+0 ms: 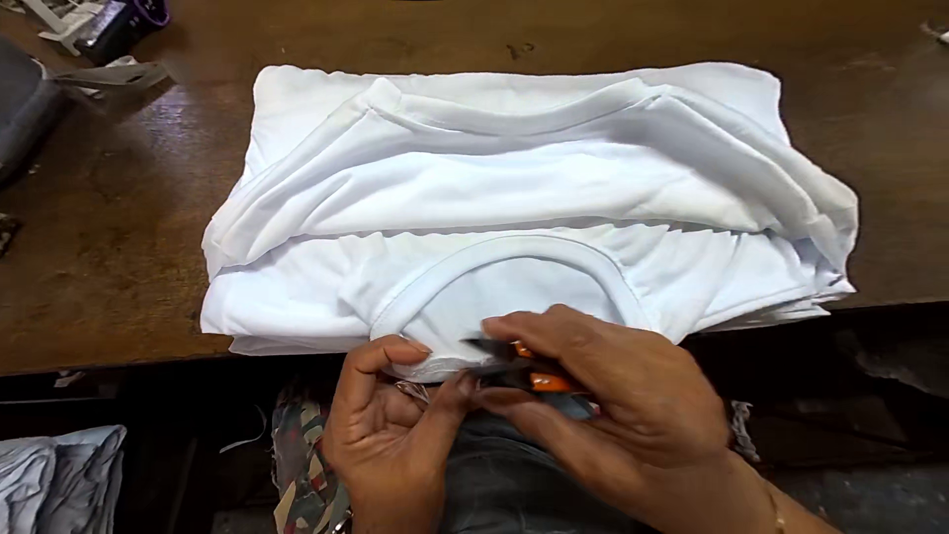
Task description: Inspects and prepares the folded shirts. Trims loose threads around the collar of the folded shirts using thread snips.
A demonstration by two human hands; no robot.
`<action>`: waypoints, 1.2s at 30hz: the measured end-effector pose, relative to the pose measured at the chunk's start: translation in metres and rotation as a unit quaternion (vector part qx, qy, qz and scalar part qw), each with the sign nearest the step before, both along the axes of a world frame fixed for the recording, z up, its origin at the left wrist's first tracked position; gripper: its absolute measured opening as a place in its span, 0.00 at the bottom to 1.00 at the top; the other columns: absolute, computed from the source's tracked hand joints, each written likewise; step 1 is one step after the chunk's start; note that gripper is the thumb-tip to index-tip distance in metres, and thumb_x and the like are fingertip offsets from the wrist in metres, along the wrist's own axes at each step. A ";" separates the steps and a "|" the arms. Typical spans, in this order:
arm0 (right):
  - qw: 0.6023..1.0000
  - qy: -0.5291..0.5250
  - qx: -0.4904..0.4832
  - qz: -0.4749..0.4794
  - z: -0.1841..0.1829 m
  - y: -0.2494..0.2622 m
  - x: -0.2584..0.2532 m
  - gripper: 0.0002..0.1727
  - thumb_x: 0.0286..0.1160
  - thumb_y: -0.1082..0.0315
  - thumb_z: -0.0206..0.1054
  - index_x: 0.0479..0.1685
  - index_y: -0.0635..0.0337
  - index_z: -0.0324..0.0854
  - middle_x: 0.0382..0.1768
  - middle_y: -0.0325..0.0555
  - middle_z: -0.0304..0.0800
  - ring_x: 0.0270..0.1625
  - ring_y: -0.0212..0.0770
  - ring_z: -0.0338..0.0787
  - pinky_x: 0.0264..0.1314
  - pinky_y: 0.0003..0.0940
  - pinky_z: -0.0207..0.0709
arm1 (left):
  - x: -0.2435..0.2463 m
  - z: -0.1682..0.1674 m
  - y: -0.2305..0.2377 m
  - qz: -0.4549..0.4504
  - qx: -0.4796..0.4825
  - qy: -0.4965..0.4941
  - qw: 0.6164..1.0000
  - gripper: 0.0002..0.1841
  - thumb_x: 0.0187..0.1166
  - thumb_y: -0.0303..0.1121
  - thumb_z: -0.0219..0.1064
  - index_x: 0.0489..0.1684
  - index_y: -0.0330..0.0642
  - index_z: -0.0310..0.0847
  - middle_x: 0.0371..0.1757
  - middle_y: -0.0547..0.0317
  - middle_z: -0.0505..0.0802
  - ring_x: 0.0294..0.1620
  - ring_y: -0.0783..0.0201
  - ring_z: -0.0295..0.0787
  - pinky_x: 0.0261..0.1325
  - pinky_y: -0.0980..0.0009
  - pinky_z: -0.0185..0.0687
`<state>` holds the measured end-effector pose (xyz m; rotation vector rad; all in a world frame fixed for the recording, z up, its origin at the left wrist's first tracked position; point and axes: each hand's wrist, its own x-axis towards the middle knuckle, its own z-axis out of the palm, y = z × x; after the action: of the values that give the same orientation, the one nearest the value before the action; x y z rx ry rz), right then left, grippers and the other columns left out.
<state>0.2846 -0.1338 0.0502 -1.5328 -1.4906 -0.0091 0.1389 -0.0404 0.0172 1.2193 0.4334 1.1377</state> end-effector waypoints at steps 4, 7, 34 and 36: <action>0.997 -0.069 0.035 0.031 0.002 0.015 -0.005 0.10 0.77 0.72 0.62 0.42 0.62 0.90 0.25 0.38 0.79 0.28 0.29 0.76 0.27 0.22 0.64 | -0.005 0.000 0.002 -0.025 -0.008 0.003 1.000 0.18 0.69 0.28 0.79 0.57 0.48 0.88 0.49 0.63 0.93 0.44 0.72 0.93 0.49 0.75 0.92; 0.986 -0.157 0.045 0.033 0.000 0.007 -0.009 0.10 0.82 0.69 0.59 0.44 0.59 0.87 0.26 0.39 0.79 0.28 0.33 0.75 0.27 0.26 0.64 | -0.009 0.008 0.001 -0.049 -0.102 -0.006 0.994 0.14 0.72 0.25 0.76 0.54 0.40 0.86 0.41 0.52 0.93 0.36 0.68 0.93 0.41 0.74 0.92; 0.977 -0.183 0.021 -0.111 -0.028 -0.022 -0.003 0.18 0.88 0.59 0.59 0.59 0.63 0.88 0.30 0.42 0.77 0.32 0.36 0.72 0.33 0.28 0.62 | -0.008 0.028 -0.009 -0.034 -0.174 0.034 0.984 0.30 0.51 0.15 0.84 0.56 0.38 0.78 0.45 0.43 0.94 0.40 0.58 0.98 0.41 0.65 0.97; 0.975 -0.193 0.019 -0.111 -0.028 -0.020 -0.002 0.17 0.88 0.60 0.59 0.55 0.63 0.88 0.29 0.42 0.78 0.32 0.37 0.74 0.32 0.28 0.63 | -0.008 0.029 -0.010 -0.031 -0.180 0.037 0.982 0.30 0.50 0.15 0.83 0.56 0.37 0.78 0.45 0.43 0.94 0.40 0.57 0.98 0.41 0.64 0.97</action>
<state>0.2823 -0.1534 0.0224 -1.7276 -1.5937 -0.4893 0.1312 -0.0500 0.0459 0.9519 0.6250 0.9135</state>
